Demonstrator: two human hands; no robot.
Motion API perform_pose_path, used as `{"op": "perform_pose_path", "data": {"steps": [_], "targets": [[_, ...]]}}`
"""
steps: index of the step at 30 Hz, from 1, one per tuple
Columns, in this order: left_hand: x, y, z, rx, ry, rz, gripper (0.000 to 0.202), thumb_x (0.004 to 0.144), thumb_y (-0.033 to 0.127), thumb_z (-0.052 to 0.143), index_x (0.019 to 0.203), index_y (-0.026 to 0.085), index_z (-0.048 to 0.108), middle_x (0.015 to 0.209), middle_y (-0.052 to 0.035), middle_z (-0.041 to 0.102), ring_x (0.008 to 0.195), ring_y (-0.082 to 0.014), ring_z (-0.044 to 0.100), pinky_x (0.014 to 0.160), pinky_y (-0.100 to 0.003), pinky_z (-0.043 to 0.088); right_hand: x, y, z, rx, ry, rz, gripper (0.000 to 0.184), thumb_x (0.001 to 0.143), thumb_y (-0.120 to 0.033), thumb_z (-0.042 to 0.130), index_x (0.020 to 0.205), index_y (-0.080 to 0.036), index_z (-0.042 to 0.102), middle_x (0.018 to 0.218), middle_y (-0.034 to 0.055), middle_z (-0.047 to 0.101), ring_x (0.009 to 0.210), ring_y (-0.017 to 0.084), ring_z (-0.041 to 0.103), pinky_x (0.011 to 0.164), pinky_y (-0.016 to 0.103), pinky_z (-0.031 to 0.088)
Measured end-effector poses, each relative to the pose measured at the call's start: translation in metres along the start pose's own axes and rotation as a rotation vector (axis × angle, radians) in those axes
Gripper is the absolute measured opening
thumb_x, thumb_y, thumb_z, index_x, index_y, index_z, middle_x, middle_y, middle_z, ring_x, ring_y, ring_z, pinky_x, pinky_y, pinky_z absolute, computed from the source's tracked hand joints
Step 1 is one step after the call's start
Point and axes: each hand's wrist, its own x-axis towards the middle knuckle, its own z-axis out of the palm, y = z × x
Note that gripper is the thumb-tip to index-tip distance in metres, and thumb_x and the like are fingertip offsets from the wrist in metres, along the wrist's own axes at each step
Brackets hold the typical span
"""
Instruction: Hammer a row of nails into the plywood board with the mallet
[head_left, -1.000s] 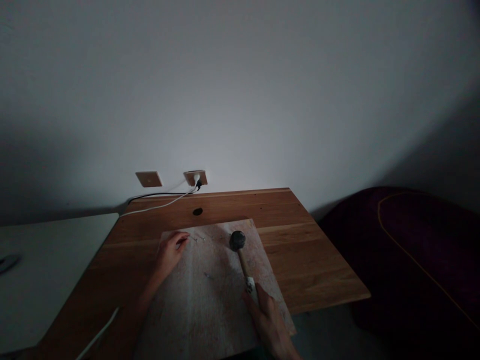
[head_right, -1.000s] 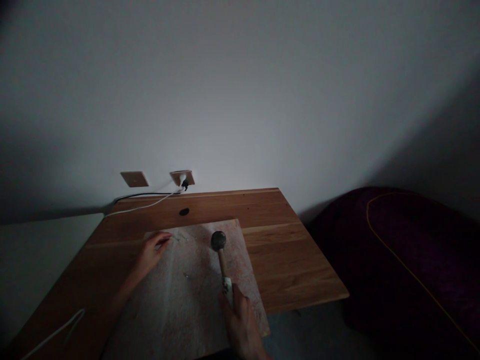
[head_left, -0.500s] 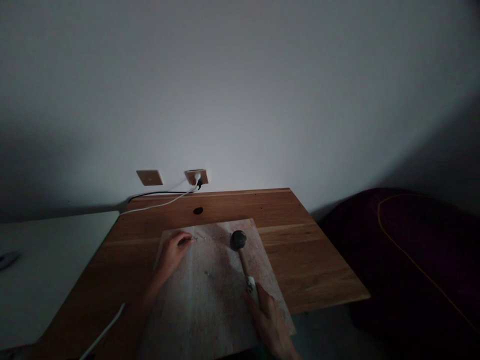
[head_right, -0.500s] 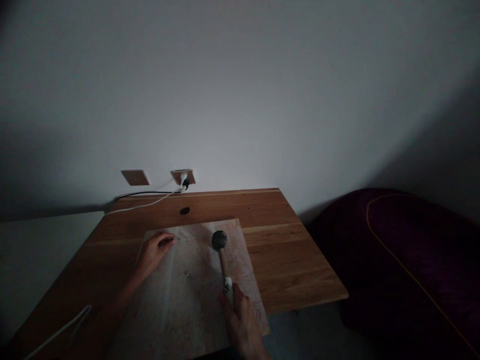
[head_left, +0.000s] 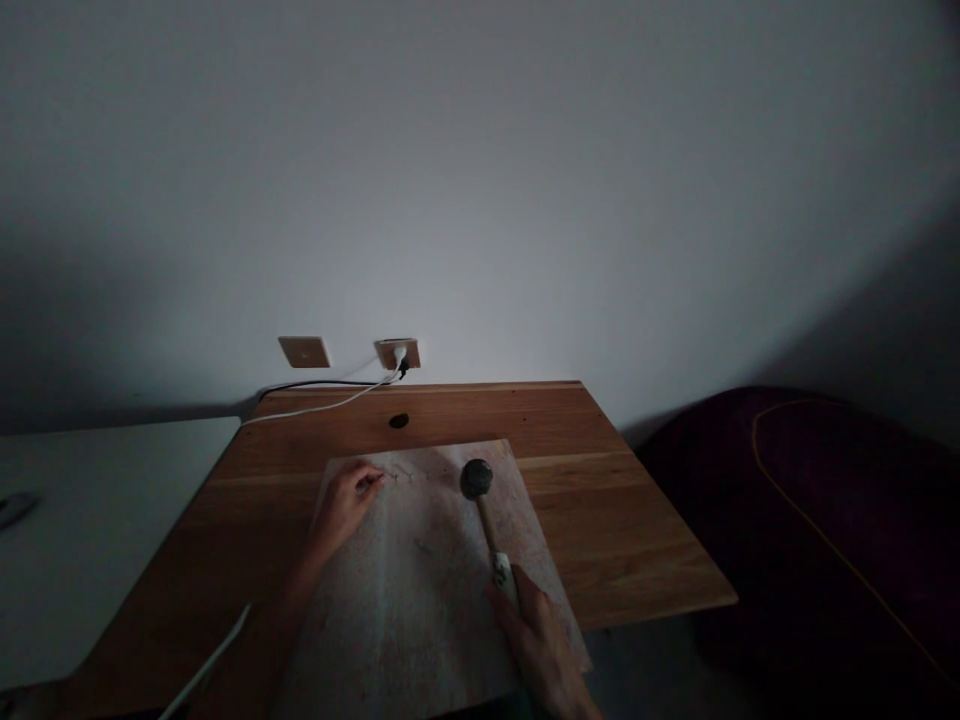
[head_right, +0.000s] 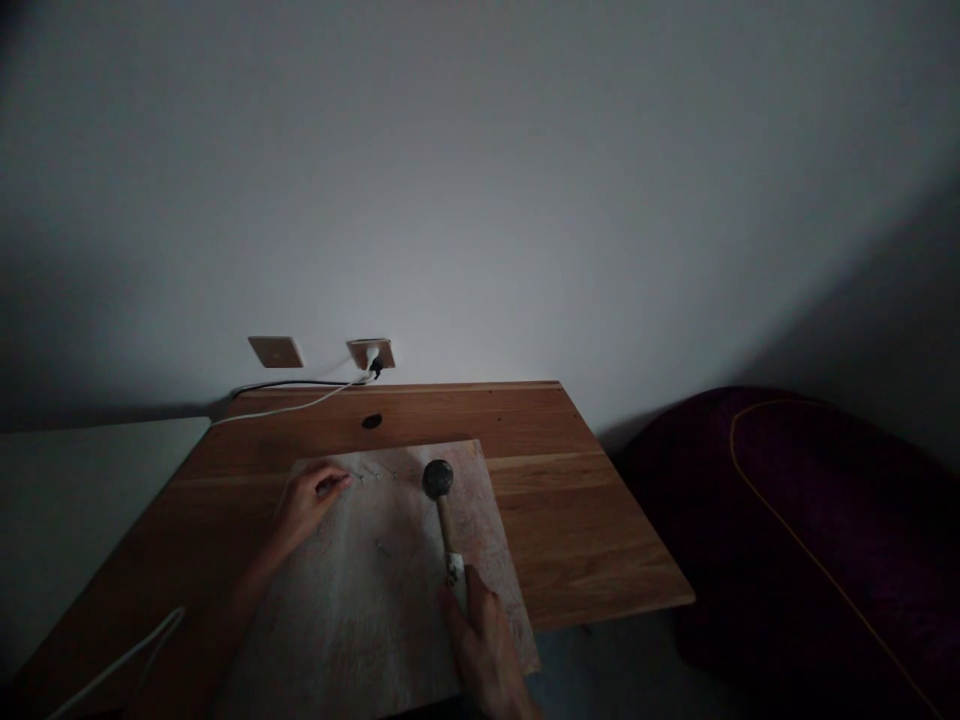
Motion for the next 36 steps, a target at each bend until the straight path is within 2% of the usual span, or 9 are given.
{"op": "perform_pose_path", "data": {"steps": [3,7,10,14,18,21,24,30,36], "targets": [[-0.001,-0.001,0.0,0.03,-0.004,0.022,0.021,0.094,0.038,0.064,0.09,0.025,0.079,0.092,-0.0063,0.072,0.09,-0.0236,0.07,0.087,-0.038,0.059,0.005,-0.018,0.003,0.092,-0.138,0.033,0.057,0.098,-0.074,0.045,0.109,-0.022,0.065,0.08,0.0034,0.07,0.066,0.019,0.065,0.059,0.027,0.05],[-0.002,0.0,0.001,0.065,0.006,-0.029,0.024,0.088,0.037,0.072,0.108,0.025,0.077,0.101,-0.0061,0.069,0.093,-0.0242,0.069,0.087,-0.038,0.058,0.022,-0.05,0.017,0.137,-0.217,-0.058,0.047,0.098,-0.068,0.054,0.098,-0.022,0.06,0.072,-0.0019,0.057,0.056,0.013,0.051,0.049,0.023,0.038],[-0.001,0.001,0.003,0.072,0.051,-0.078,0.022,0.084,0.041,0.078,0.096,0.023,0.074,0.099,-0.0053,0.068,0.093,-0.0251,0.067,0.088,-0.039,0.057,0.034,-0.069,0.032,0.127,-0.248,-0.134,0.038,0.099,-0.058,0.057,0.096,-0.021,0.059,0.069,-0.0034,0.053,0.056,0.012,0.05,0.05,0.023,0.036],[-0.002,-0.001,0.004,-0.004,0.004,-0.073,0.02,0.09,0.039,0.065,0.079,0.022,0.07,0.088,-0.0049,0.066,0.084,-0.0234,0.066,0.081,-0.037,0.056,0.041,-0.082,0.046,0.141,-0.302,-0.13,0.034,0.099,-0.055,0.057,0.092,-0.022,0.054,0.066,-0.0056,0.05,0.05,0.011,0.049,0.046,0.022,0.035],[-0.003,-0.006,0.009,-0.007,0.023,-0.063,0.021,0.087,0.041,0.065,0.094,0.023,0.073,0.1,-0.0072,0.07,0.096,-0.0272,0.069,0.088,-0.039,0.056,0.043,-0.085,0.052,0.141,-0.311,-0.132,0.03,0.1,-0.051,0.057,0.095,-0.022,0.053,0.064,-0.0064,0.05,0.049,0.011,0.049,0.046,0.022,0.037],[-0.005,-0.011,0.013,0.026,0.083,-0.083,0.042,0.077,0.043,0.076,0.113,0.023,0.068,0.115,-0.0088,0.07,0.105,-0.0304,0.069,0.091,-0.041,0.057,0.047,-0.085,0.054,0.129,-0.308,-0.142,0.028,0.101,-0.049,0.056,0.095,-0.022,0.053,0.066,-0.006,0.052,0.049,0.011,0.051,0.046,0.021,0.038],[-0.006,-0.015,0.016,0.026,0.102,-0.097,0.052,0.073,0.038,0.078,0.121,0.023,0.064,0.12,-0.0099,0.069,0.107,-0.032,0.07,0.091,-0.043,0.058,0.05,-0.082,0.059,0.11,-0.349,-0.12,0.029,0.101,-0.05,0.056,0.094,-0.023,0.051,0.068,-0.0062,0.052,0.046,0.011,0.051,0.042,0.021,0.037],[-0.006,-0.012,0.015,0.001,0.101,-0.044,0.052,0.074,0.025,0.074,0.125,0.021,0.062,0.126,-0.0124,0.068,0.117,-0.0352,0.069,0.1,-0.048,0.058,0.049,-0.074,0.069,0.094,-0.341,-0.103,0.038,0.101,-0.059,0.056,0.093,-0.023,0.05,0.071,-0.0058,0.053,0.046,0.01,0.051,0.04,0.021,0.037],[-0.006,-0.01,0.015,0.013,0.086,-0.044,0.049,0.073,0.019,0.072,0.121,0.022,0.062,0.122,-0.0107,0.068,0.118,-0.0343,0.068,0.102,-0.049,0.057,0.05,-0.072,0.073,0.091,-0.324,-0.146,0.03,0.102,-0.049,0.057,0.09,-0.022,0.05,0.067,-0.006,0.051,0.051,0.011,0.052,0.045,0.021,0.036]]}}
